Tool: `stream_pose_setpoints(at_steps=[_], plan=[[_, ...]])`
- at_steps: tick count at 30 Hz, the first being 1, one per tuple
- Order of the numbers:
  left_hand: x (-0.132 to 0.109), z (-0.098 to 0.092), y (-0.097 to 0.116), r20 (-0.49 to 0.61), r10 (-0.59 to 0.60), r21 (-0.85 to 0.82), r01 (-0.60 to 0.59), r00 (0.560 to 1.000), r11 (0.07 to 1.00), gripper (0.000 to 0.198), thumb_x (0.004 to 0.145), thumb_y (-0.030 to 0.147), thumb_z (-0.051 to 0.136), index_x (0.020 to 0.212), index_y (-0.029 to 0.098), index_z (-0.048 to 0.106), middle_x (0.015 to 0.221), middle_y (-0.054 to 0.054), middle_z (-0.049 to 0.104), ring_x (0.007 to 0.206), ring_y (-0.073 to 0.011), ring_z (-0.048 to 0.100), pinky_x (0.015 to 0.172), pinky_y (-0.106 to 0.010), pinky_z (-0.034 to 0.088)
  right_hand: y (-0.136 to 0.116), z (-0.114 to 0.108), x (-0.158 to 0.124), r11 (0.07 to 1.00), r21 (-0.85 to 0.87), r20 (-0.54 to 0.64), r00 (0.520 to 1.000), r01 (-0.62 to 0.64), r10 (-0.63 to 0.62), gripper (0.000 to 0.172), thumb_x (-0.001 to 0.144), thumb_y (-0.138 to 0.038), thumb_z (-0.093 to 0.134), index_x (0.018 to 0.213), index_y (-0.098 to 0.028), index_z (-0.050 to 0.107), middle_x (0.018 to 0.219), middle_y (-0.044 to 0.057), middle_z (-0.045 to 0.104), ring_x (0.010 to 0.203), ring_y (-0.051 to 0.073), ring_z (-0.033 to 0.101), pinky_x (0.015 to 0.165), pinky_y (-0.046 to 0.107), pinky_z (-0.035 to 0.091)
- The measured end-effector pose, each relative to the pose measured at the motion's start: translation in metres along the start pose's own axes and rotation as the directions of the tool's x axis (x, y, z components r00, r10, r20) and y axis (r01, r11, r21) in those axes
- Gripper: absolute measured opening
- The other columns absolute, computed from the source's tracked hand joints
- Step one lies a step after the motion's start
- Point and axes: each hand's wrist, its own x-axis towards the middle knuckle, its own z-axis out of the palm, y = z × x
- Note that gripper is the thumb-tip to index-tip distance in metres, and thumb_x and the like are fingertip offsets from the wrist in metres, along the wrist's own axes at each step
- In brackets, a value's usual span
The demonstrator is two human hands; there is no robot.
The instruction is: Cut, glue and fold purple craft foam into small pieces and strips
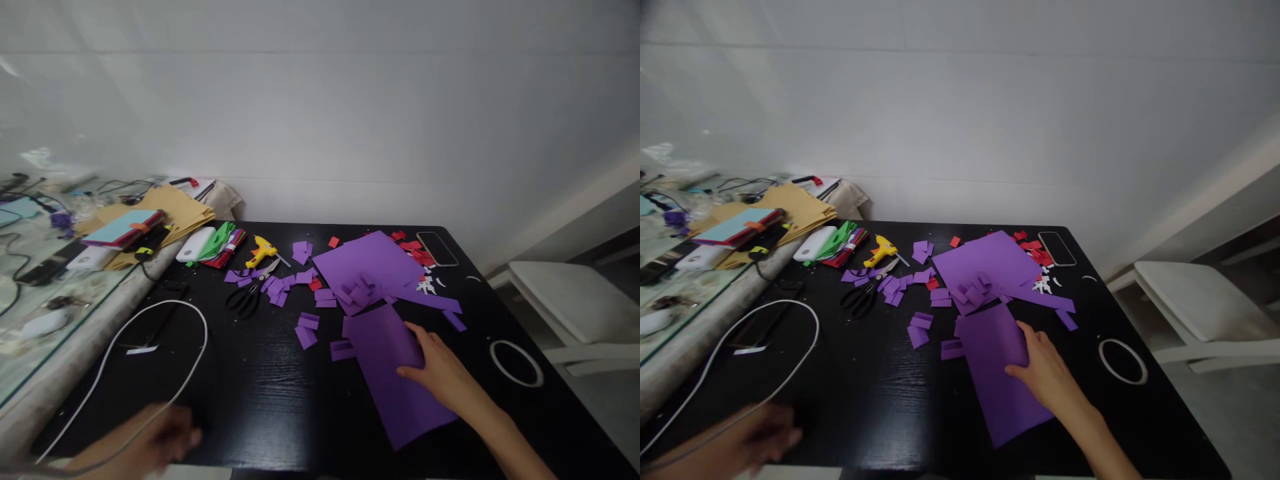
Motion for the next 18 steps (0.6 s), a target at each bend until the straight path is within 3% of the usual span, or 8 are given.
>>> stream_pose_setpoints(at_steps=[1,3,6,8,10,14,16,18], plan=[[-0.002,0.014,0.012,0.152,0.053,-0.015,-0.052,0.987,0.999,0.041,0.083,0.062,0.057,0.08,0.023,0.068,0.073,0.0,0.069,0.068,-0.0187,0.064,0.064,-0.026,0.046,0.003,-0.001,0.002,0.998,0.056,-0.001,1.0,0.004,-0.004,0.076,0.072,-0.033,0.069,0.143,-0.021,0.046,0.102,0.008,0.064,0.091,0.027,0.066,0.086,0.04,0.053],[-0.001,0.035,0.044,0.201,0.243,-0.072,-0.233,0.949,0.97,0.036,0.084,0.057,0.063,0.097,0.024,0.07,0.094,-0.002,0.071,0.082,-0.0175,0.065,0.073,-0.024,0.048,0.009,-0.002,0.006,0.984,0.173,-0.001,0.999,0.032,-0.032,0.059,0.079,-0.035,0.061,0.135,-0.023,0.05,0.087,0.003,0.064,0.076,0.023,0.064,0.078,0.038,0.053],[0.018,0.048,0.103,0.124,0.513,-0.108,-0.502,0.85,0.858,0.026,0.091,0.046,0.06,0.089,0.021,0.07,0.085,-0.001,0.069,0.08,-0.0147,0.061,0.072,-0.023,0.045,0.011,0.0,0.007,0.971,0.227,-0.066,0.996,0.077,-0.063,0.039,0.085,-0.04,0.055,0.119,-0.021,0.059,0.083,0.004,0.063,0.078,0.023,0.064,0.079,0.039,0.052],[0.039,0.047,0.139,-0.018,0.58,-0.069,-0.579,0.815,0.812,0.03,0.096,0.041,0.052,0.081,0.019,0.066,0.076,0.0,0.065,0.07,-0.013,0.057,0.064,-0.022,0.041,0.006,0.005,0.004,0.981,0.179,-0.145,0.988,0.077,-0.052,0.043,0.083,-0.044,0.061,0.117,-0.02,0.06,0.099,0.009,0.065,0.087,0.026,0.065,0.084,0.042,0.052],[0.062,0.045,0.165,-0.108,0.642,0.059,-0.64,0.759,0.766,0.023,0.096,0.036,0.053,0.087,0.019,0.066,0.076,0.0,0.066,0.068,-0.0131,0.058,0.063,-0.023,0.04,-0.003,0.011,0.001,0.981,0.167,-0.133,0.988,0.095,-0.073,0.051,0.081,-0.045,0.067,0.125,-0.02,0.058,0.117,0.013,0.063,0.1,0.029,0.065,0.089,0.044,0.052],[0.101,0.048,0.192,-0.14,0.802,0.497,-0.659,0.581,0.564,0.019,0.092,0.034,0.058,0.082,0.019,0.064,0.076,-0.002,0.067,0.066,-0.0159,0.06,0.059,-0.027,0.035,-0.024,0.023,0.003,0.983,0.092,-0.152,0.978,0.157,-0.142,0.07,0.074,-0.034,0.078,0.137,-0.02,0.05,0.125,0.013,0.06,0.122,0.032,0.055,0.104,0.046,0.045],[0.116,0.052,0.194,-0.13,0.876,0.594,-0.671,0.464,0.443,0.026,0.096,0.033,0.052,0.076,0.018,0.061,0.071,-0.004,0.065,0.064,-0.0161,0.058,0.059,-0.028,0.034,-0.03,0.025,0.009,0.986,0.068,-0.156,0.978,0.153,-0.141,0.074,0.072,-0.028,0.081,0.138,-0.018,0.05,0.126,0.013,0.058,0.124,0.032,0.054,0.107,0.045,0.042],[0.128,0.055,0.191,-0.168,0.91,0.599,-0.693,0.379,0.4,0.032,0.097,0.032,0.049,0.069,0.018,0.058,0.064,-0.003,0.061,0.06,-0.0143,0.055,0.058,-0.028,0.033,-0.032,0.025,0.017,0.985,0.105,-0.099,0.987,0.14,-0.13,0.079,0.072,-0.026,0.081,0.142,-0.017,0.046,0.125,0.013,0.058,0.118,0.029,0.057,0.102,0.041,0.045]])
